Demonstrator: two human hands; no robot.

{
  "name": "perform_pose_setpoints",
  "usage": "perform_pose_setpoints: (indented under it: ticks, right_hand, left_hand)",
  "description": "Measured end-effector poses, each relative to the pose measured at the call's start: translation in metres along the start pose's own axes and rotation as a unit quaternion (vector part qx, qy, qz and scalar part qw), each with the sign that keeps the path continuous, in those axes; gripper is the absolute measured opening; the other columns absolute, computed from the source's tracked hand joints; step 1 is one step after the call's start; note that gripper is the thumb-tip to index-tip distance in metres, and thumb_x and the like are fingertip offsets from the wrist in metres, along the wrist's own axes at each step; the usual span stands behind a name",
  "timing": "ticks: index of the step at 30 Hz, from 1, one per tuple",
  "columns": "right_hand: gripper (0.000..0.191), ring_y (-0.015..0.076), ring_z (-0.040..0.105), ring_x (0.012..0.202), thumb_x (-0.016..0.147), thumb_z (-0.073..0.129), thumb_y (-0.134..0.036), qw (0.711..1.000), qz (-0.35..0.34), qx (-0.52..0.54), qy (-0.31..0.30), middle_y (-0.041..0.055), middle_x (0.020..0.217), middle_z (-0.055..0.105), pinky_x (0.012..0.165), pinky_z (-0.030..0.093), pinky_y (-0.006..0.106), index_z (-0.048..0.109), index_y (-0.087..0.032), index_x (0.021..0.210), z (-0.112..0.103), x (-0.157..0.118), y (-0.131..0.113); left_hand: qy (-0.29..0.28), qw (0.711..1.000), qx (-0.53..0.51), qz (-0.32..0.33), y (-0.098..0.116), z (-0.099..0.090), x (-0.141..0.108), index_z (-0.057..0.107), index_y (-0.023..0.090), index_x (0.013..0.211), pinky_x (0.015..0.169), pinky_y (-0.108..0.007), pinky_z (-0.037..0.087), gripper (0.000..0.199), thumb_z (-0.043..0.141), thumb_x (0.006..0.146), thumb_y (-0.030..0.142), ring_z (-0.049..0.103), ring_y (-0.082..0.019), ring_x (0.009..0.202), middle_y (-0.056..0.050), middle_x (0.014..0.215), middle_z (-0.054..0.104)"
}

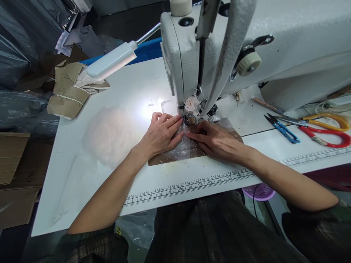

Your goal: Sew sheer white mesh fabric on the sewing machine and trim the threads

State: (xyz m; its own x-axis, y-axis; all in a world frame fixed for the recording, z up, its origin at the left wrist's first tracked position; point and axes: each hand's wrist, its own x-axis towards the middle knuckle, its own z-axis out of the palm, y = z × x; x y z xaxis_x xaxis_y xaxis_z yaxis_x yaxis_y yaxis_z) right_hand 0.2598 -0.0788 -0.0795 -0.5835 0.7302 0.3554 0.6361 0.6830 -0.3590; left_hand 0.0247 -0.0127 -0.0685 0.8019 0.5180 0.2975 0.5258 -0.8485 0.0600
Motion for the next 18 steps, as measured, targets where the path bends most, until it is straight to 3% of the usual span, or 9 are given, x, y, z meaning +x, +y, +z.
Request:
perform_pose_setpoints:
  ticks: [7,18]
  right_hand:
    - [0.036,0.0237,0.057,0.092,0.096,0.044,-0.020,1.000,0.007,0.011,0.006,0.0121,0.104,0.054,0.085,0.058,0.046,0.063,-0.021,0.127,0.0019,-0.0007,-0.0002]
    - [0.036,0.0233,0.058,0.088,0.097,0.043,-0.020,1.000,0.015,-0.002,0.012,0.0126,0.102,0.056,0.080,0.058,0.045,0.066,-0.018,0.123,0.0038,0.0002,-0.0013]
  left_hand:
    - [-0.011,1.000,0.006,-0.002,0.0028,-0.0030,0.0013,0.063,0.019,0.126,0.091,-0.051,0.039,0.036,0.047,0.097,0.033,0.059,-0.031,0.105,-0.013,0.129,0.067]
    - [-0.005,0.999,0.036,0.010,0.0037,-0.0006,0.0016,0.063,0.017,0.126,0.093,-0.052,0.037,0.038,0.045,0.098,0.035,0.059,-0.031,0.103,-0.013,0.131,0.067]
